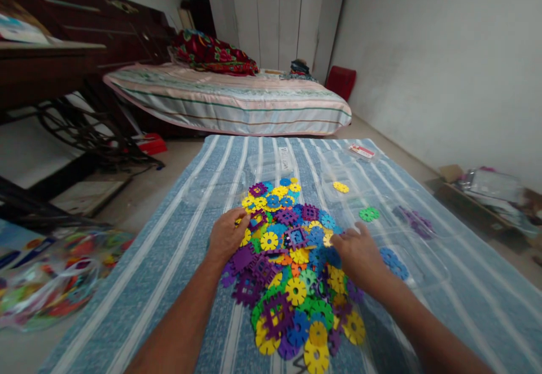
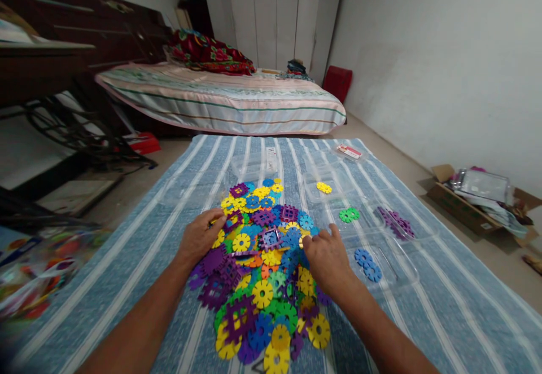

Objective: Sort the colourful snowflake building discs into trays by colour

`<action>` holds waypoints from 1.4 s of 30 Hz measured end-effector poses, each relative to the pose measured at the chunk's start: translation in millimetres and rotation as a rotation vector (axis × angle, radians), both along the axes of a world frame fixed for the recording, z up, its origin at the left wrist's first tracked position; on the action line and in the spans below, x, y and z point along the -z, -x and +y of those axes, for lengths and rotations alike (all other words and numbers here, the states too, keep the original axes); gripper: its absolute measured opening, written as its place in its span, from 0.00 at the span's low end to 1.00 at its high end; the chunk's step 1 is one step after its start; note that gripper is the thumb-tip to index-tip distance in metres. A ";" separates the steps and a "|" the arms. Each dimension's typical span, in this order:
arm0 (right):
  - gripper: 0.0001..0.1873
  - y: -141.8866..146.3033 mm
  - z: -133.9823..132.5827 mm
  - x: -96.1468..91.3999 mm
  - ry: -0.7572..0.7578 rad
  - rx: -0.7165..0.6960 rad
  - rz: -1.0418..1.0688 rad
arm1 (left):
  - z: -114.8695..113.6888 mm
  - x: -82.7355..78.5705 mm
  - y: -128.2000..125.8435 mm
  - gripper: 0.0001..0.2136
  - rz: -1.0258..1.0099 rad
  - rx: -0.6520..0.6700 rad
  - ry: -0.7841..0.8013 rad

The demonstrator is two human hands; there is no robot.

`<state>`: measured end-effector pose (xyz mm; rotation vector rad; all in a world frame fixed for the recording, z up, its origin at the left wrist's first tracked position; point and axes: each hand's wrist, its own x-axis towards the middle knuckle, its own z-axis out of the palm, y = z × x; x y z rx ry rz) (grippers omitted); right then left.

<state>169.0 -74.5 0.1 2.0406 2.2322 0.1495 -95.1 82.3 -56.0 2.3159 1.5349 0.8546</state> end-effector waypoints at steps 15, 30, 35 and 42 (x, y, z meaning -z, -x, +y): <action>0.14 -140.2 -11.7 -58.7 -0.338 0.443 -0.286 | 3.8 4.6 1.1 0.16 -0.002 -0.011 0.005; 0.11 -2.5 -22.0 -4.6 -0.143 -0.008 0.415 | -0.5 3.7 -0.3 0.15 -0.013 -0.015 0.013; 0.10 29.7 -9.5 -5.5 0.044 0.036 0.409 | -0.3 5.9 0.1 0.15 -0.025 -0.012 0.008; 0.12 41.0 7.1 -0.1 0.030 0.089 0.329 | -2.7 5.3 0.0 0.14 -0.027 -0.003 0.013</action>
